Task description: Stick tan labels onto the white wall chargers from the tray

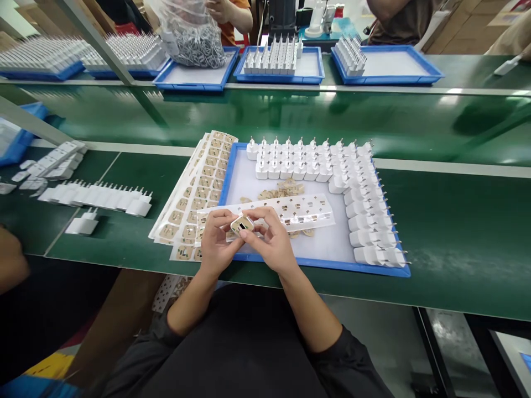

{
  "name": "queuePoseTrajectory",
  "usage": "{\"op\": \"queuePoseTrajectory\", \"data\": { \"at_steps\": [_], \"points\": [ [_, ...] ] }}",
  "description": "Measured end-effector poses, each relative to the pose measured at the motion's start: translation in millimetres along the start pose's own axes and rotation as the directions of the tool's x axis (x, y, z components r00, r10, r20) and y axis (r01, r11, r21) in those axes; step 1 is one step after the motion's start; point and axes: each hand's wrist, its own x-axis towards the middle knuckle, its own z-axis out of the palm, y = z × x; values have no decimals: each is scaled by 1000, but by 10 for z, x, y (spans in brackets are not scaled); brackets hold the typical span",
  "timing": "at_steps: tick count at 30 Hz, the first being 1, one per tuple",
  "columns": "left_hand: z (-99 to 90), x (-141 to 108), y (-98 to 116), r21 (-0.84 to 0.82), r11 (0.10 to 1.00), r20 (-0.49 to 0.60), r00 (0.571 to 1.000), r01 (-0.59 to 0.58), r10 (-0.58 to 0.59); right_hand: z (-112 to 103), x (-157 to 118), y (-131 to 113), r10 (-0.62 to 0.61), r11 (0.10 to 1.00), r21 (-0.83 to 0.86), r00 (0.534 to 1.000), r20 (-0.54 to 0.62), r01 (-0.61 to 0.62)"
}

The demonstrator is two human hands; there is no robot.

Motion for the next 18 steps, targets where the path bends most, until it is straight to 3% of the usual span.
{"op": "queuePoseTrajectory", "data": {
  "at_steps": [8, 18],
  "points": [
    [16, 43, 45, 122, 973, -47, 978, -196, 203, 185, 24, -26, -31, 990, 129, 989, -145, 50],
    [0, 64, 107, 163, 953, -50, 962, -257, 268, 241, 3, -57, 11, 980, 197, 982, -190, 27]
  ]
}}
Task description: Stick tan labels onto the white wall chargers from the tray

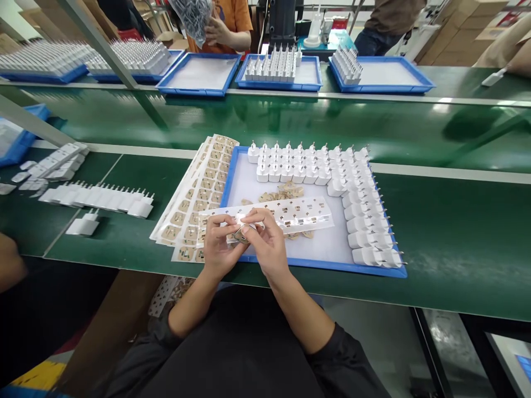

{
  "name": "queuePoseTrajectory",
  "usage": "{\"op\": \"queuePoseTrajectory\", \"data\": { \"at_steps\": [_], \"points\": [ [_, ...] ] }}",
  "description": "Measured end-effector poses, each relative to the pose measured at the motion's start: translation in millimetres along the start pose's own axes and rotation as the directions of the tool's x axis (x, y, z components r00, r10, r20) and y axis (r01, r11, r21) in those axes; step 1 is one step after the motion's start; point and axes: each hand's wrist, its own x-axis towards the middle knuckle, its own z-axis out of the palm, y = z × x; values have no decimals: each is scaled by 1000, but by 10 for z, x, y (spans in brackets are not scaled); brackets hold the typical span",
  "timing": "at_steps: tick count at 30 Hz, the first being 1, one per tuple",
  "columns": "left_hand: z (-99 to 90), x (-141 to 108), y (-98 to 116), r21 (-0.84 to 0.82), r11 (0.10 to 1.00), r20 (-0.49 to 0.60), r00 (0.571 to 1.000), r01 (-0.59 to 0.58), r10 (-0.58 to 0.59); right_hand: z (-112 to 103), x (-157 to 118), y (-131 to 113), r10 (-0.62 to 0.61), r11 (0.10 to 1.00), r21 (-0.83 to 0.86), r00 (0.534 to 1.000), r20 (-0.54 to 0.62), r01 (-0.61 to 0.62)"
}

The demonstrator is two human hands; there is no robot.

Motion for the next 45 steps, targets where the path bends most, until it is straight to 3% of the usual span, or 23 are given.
{"op": "queuePoseTrajectory", "data": {
  "at_steps": [11, 14, 18, 20, 23, 26, 28, 30, 32, 34, 36, 38, 41, 45],
  "points": [
    [-3, -16, -19, 4, 1000, -3, 1000, -8, 8, 9, -11, 52, 1, 999, -39, 999, -37, -2],
    [-1, -26, -38, -26, 999, -10, 1000, 24, -24, -65, -15, 44, 8, 998, -63, 1000, 18, -6],
    [6, -39, -56, -98, 994, 7, 998, 55, -55, -214, 24, -72, -37, 970, -232, 987, 155, 73],
    [8, -43, -58, -107, 992, 24, 998, 66, -63, -260, 70, -152, -106, 902, -397, 978, 178, 170],
    [8, -51, -55, -95, 991, 36, 995, 91, -88, -281, 132, -243, -292, 713, -582, 920, 260, 391],
    [7, -65, -52, -153, 974, 69, 985, 168, -159, -297, 116, -283, -448, 524, -601, 796, 407, 603],
    [5, -73, -49, -214, 945, 109, 968, 247, -228, -330, 70, -302, -456, 541, -535, 761, 462, 649],
    [2, -73, -41, -243, 917, 135, 947, 315, -290, -386, 53, -331, -416, 672, -450, 803, 426, 587],
    [0, -67, -28, -244, 902, 142, 934, 355, -329, -460, 123, -359, -352, 773, -453, 894, 276, 444],
    [2, -60, -17, -242, 897, 148, 927, 371, -344, -551, 298, -365, -286, 780, -557, 954, 89, 286],
    [10, -59, -16, -243, 895, 154, 926, 374, -345, -652, 533, -325, -232, 699, -694, 973, 3, 169],
    [23, -66, -29, -254, 891, 142, 925, 377, -351, -757, 748, -230, -167, 552, -823, 985, 50, 135],
    [38, -81, -52, -275, 875, 129, 917, 400, -378, -896, 900, -26, -52, 310, -930, 980, 191, 197],
    [39, -76, -50, -285, 864, 182, 908, 416, -377, -982, 842, 148, 22, 199, -926, 943, 332, 321]
  ]
}}
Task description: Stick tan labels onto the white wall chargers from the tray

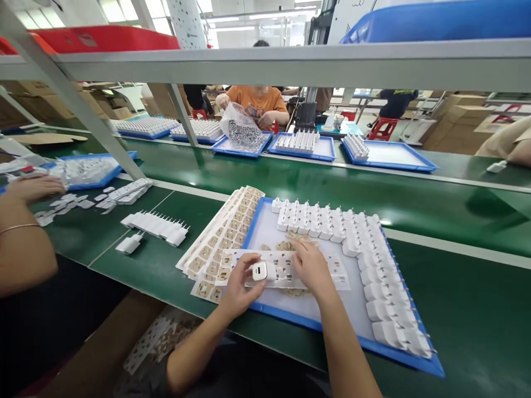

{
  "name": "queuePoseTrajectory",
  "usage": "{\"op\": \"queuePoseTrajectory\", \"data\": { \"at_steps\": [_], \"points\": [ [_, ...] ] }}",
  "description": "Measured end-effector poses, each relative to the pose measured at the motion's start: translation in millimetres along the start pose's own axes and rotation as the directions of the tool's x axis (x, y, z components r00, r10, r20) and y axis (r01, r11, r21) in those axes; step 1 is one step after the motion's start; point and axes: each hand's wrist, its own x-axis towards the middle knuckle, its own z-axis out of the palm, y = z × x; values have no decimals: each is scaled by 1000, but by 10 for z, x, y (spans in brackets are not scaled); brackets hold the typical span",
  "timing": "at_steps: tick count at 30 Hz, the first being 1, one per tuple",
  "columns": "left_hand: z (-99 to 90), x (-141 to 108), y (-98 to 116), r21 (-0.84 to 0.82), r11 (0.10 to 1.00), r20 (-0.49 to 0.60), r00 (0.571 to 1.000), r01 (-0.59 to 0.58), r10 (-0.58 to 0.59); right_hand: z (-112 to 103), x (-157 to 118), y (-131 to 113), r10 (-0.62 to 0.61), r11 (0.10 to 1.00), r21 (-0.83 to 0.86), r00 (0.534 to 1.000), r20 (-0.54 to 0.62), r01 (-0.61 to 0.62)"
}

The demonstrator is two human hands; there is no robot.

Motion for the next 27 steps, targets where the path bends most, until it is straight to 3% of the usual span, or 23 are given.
{"op": "queuePoseTrajectory", "data": {
  "at_steps": [5, 13, 21, 24, 27],
  "points": [
    [-11, 19, 40, 29, 999, 37, 999, -20, 19, 1, -51, -38, 13, 999, -52, 1000, 27, -12],
    [13, 10, -26, 51, 999, -12, 1000, 11, -11, 45, -50, 5, -27, 996, -82, 999, -25, 25],
    [46, -17, -58, -76, 994, -163, 985, -73, 60, 79, -30, 46, -82, 996, -46, 995, -61, 79],
    [-43, 6, 58, -48, 995, -195, 977, -93, 82, 112, -12, 131, -102, 994, -54, 993, -52, 99],
    [-324, 73, 143, 130, 975, -250, 946, -178, 206, 165, 35, 251, -130, 989, -79, 990, -48, 126]
  ]
}}
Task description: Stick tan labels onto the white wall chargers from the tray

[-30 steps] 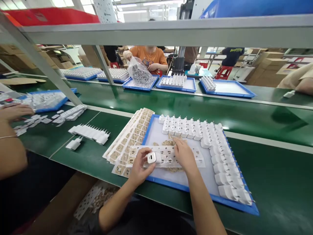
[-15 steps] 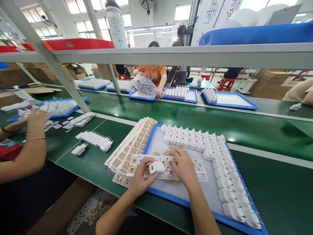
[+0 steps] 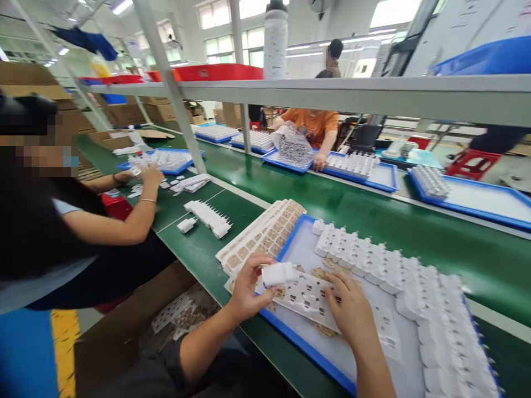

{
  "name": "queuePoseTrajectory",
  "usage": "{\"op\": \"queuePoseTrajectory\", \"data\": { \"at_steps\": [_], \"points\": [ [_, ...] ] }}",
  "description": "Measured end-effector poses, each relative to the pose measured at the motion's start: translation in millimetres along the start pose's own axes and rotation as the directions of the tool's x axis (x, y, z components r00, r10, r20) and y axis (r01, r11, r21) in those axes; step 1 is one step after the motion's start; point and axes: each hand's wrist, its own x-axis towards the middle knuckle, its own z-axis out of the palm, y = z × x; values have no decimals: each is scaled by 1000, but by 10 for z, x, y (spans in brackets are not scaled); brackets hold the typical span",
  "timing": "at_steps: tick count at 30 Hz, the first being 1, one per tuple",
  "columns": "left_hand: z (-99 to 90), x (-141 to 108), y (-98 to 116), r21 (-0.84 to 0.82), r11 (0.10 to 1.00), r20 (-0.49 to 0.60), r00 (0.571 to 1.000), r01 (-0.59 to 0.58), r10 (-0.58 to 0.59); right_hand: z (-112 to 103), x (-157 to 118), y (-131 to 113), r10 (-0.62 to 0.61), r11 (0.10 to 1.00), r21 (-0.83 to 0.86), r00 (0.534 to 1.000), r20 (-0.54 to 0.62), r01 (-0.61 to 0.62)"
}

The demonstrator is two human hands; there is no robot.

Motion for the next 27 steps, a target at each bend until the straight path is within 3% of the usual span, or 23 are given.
{"op": "queuePoseTrajectory", "data": {
  "at_steps": [3, 7, 11, 14, 19, 22, 24, 27],
  "points": [
    [-490, 112, -106, 274, 961, -155, 984, -36, 82, 52, 25, 83, -11, 1000, -15, 1000, 5, 12],
    [-1377, 89, -382, 598, 770, -409, 911, 222, 55, 62, 14, 79, -13, 1000, -8, 1000, -1, 13],
    [-2132, -2, -661, 715, 528, -531, 847, 458, -15, 21, -2, -15, 18, 1000, -1, 1000, 5, -18],
    [-2451, -40, -840, 753, 397, -538, 838, 525, -90, -21, -10, -97, 53, 999, 5, 998, 42, -53],
    [-2706, 0, -998, 786, 332, -514, 850, 522, -119, -70, -31, -166, 87, 995, -44, 995, 53, -84],
    [-2709, 41, -959, 812, 285, -505, 858, 509, -92, -86, -37, -209, 101, 990, -106, 993, 61, -94],
    [-2585, 59, -880, 822, 282, -508, 861, 494, -28, -86, -35, -262, 103, 986, -141, 992, 76, -91],
    [-2181, 86, -710, 826, 414, -428, 903, 382, 20, -68, -32, -353, 65, 987, -152, 992, 105, -48]
  ]
}}
